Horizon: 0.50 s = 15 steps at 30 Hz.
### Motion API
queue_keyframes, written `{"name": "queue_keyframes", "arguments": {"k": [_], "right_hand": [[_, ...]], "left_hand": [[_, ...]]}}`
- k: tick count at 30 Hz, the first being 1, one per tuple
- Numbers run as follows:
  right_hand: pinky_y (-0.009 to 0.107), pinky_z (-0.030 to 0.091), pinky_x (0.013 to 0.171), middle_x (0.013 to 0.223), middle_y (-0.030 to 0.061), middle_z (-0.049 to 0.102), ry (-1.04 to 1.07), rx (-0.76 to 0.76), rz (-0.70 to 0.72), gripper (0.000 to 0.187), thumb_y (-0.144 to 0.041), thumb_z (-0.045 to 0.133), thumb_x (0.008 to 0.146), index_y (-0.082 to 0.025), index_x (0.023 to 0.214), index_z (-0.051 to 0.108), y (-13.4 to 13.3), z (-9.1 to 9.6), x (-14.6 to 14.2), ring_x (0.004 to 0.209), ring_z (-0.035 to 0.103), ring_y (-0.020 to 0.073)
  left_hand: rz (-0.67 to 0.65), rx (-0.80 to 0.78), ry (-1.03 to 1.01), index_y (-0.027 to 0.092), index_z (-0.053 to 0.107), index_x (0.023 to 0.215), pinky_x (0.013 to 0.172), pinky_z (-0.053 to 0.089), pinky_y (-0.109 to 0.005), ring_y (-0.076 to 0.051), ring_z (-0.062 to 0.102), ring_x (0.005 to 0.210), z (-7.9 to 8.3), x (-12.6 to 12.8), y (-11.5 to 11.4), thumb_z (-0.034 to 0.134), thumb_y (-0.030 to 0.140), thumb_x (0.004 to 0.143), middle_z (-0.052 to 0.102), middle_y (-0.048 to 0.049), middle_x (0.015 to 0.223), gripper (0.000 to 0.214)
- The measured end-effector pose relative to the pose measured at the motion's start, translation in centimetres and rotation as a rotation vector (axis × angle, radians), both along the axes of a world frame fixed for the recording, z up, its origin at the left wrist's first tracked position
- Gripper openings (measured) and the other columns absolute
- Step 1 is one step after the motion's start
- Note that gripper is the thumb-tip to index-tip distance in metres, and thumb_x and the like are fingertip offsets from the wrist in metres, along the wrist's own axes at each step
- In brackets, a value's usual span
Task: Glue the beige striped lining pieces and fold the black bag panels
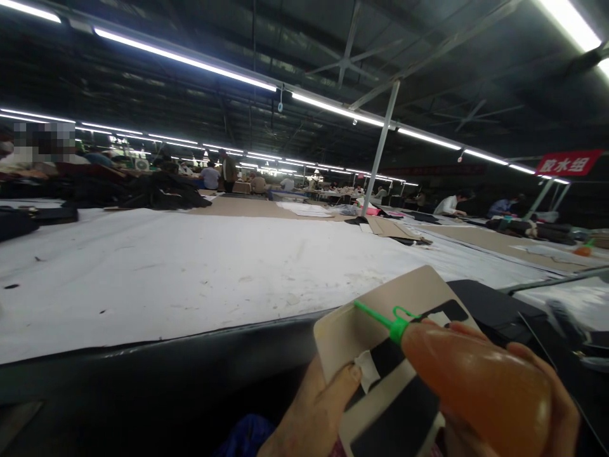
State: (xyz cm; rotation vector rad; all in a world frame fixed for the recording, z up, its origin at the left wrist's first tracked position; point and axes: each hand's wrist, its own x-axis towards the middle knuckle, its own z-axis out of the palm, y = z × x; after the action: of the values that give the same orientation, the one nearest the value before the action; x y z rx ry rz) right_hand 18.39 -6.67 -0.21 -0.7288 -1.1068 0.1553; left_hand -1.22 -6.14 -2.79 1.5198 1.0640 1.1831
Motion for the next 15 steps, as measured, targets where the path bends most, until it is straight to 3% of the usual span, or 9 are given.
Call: {"name": "queue_keyframes", "arguments": {"k": [3, 5, 7, 11, 13, 15], "right_hand": [[0.068, 0.043, 0.109, 0.129, 0.0086, 0.068, 0.144, 0.009, -0.236, 0.079, -0.046, 0.088, 0.066, -0.032, 0.137, 0.057, 1.2, 0.3, 1.0, 0.121, 0.064, 0.0391], [0.069, 0.038, 0.113, 0.131, 0.0073, 0.067, 0.177, 0.017, -0.288, 0.091, -0.036, 0.093, 0.057, -0.032, 0.14, 0.055, 1.4, 0.2, 1.3, 0.123, 0.062, 0.0398], [0.065, 0.044, 0.11, 0.13, 0.0067, 0.068, 0.155, 0.001, -0.209, 0.088, -0.029, 0.092, 0.058, -0.032, 0.138, 0.057, 0.7, 0.1, 0.9, 0.119, 0.065, 0.0383], [0.057, 0.061, 0.089, 0.118, 0.0083, 0.072, 0.052, -0.023, 0.084, 0.045, -0.033, 0.074, 0.082, -0.033, 0.126, 0.063, -1.5, 0.9, -1.4, 0.104, 0.073, 0.035], [0.056, 0.061, 0.091, 0.119, 0.0081, 0.072, 0.048, 0.034, 0.028, 0.044, -0.036, 0.073, 0.083, -0.033, 0.126, 0.062, -1.9, 1.4, -2.3, 0.108, 0.071, 0.0341], [0.053, 0.059, 0.095, 0.123, 0.0075, 0.07, 0.05, 0.059, -0.099, 0.06, -0.033, 0.083, 0.073, -0.031, 0.129, 0.061, -2.0, 1.7, -2.9, 0.111, 0.069, 0.0333]], "left_hand": [[0.02, 0.047, 0.049, 0.027, 0.073, 0.123, 0.122, 0.029, -0.048, -0.035, 0.054, 0.137, -0.7, -0.4, -0.2, 0.072, 0.05, 0.082, 0.063, -0.0086, 0.144, 0.047], [0.0, 0.059, 0.092, 0.028, 0.072, 0.126, 0.122, 0.028, -0.048, -0.036, 0.055, 0.136, -0.8, -0.8, -0.1, 0.075, 0.049, 0.081, 0.063, -0.0085, 0.144, 0.05], [-0.043, 0.083, 0.158, 0.029, 0.07, 0.131, 0.121, 0.028, -0.048, -0.036, 0.055, 0.136, -0.7, -1.2, 0.2, 0.073, 0.046, 0.082, 0.062, -0.0087, 0.145, 0.052], [-0.142, 0.144, 0.292, 0.03, 0.069, 0.134, 0.119, 0.03, -0.049, -0.035, 0.053, 0.138, -0.4, -1.9, 0.6, 0.057, 0.048, 0.095, 0.058, -0.0109, 0.149, 0.045], [-0.101, 0.166, 0.284, 0.029, 0.069, 0.133, 0.119, 0.031, -0.049, -0.036, 0.053, 0.137, -0.6, -1.9, 0.4, 0.061, 0.053, 0.091, 0.059, -0.0122, 0.148, 0.049], [-0.054, 0.187, 0.269, 0.03, 0.069, 0.133, 0.118, 0.032, -0.048, -0.037, 0.054, 0.136, -0.9, -1.8, 0.2, 0.068, 0.056, 0.086, 0.06, -0.0124, 0.147, 0.054]]}}
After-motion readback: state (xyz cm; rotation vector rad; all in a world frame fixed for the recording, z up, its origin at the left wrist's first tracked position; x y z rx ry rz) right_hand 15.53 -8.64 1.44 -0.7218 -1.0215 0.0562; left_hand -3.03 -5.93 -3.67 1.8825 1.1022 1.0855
